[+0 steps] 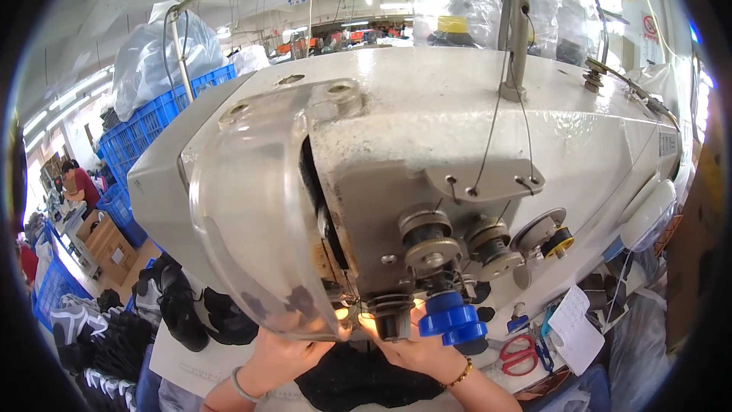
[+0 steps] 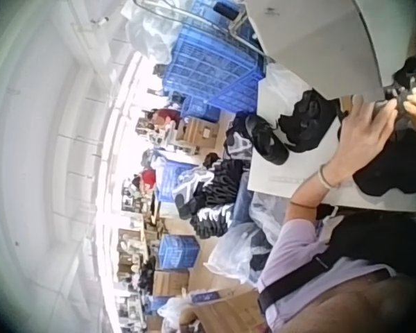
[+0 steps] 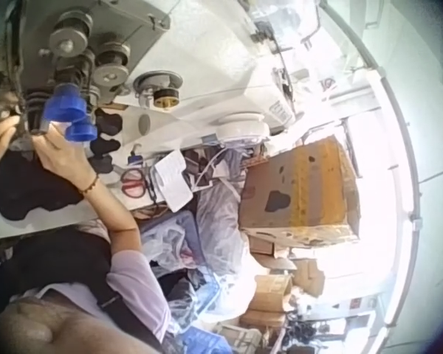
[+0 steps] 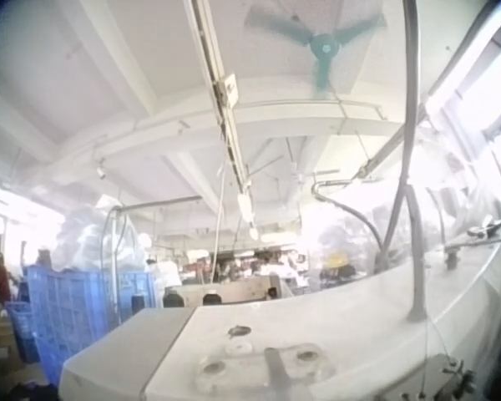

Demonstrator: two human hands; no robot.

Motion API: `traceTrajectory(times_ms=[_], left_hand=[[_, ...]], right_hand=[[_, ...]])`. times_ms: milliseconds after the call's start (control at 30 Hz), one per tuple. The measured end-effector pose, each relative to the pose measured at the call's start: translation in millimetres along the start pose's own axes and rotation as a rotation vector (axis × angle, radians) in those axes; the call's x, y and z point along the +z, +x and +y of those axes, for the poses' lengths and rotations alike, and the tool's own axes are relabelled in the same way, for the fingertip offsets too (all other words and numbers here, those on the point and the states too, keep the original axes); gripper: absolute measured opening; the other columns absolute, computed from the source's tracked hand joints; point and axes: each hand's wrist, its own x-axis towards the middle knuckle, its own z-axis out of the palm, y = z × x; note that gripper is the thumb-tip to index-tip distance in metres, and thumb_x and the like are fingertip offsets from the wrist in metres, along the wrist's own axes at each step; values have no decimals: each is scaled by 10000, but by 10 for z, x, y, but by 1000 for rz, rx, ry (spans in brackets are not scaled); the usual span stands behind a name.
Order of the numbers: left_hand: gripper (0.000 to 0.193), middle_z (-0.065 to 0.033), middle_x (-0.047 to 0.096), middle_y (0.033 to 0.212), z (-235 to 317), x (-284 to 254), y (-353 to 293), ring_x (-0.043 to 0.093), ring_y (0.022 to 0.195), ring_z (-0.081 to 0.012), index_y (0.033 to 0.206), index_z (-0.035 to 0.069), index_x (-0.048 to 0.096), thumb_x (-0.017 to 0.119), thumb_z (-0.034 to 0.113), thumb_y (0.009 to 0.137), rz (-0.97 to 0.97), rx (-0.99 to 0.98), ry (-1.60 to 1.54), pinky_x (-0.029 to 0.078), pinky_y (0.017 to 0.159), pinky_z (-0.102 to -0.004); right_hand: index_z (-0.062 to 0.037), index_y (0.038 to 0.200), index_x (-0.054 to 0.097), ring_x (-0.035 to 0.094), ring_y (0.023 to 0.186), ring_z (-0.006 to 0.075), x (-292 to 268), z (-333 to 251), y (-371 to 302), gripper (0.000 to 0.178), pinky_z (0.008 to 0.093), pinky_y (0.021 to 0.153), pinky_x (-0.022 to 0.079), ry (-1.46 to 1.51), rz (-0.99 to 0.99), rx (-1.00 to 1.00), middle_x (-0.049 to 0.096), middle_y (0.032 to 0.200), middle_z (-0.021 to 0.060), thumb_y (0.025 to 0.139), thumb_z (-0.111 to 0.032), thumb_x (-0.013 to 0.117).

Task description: Stitch together black leather shoe components using an industrial sewing machine.

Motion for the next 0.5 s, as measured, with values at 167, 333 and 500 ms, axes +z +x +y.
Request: traceTrajectory(times_ms=[167, 333, 500], left_hand=[[216, -37, 546, 945, 10, -53, 4, 558, 748, -205, 939, 84, 677, 725, 155, 741, -42, -65, -27, 466, 559, -281], [218, -43, 539, 954, -11, -30, -13, 562, 738, -211, 940, 83, 675, 726, 156, 741, -33, -49, -44, 466, 558, -283], [216, -53, 534, 970, -39, 24, -5, 568, 746, -215, 937, 79, 677, 729, 155, 741, -53, -16, -10, 470, 551, -280]], right_hand=[[-121, 1045, 657, 642, 780, 177, 6, -4, 71, 329, 274, 685, 500, 158, 72, -2, 674, 980, 46, 729, -46, 712], [-135, 1042, 660, 639, 780, 173, 10, -16, 52, 334, 271, 688, 497, 148, 68, 22, 673, 993, 34, 726, -45, 716], [-164, 1059, 663, 638, 826, 164, 8, 13, 19, 352, 267, 730, 500, 126, 59, 23, 667, 1021, 18, 729, -51, 708]])
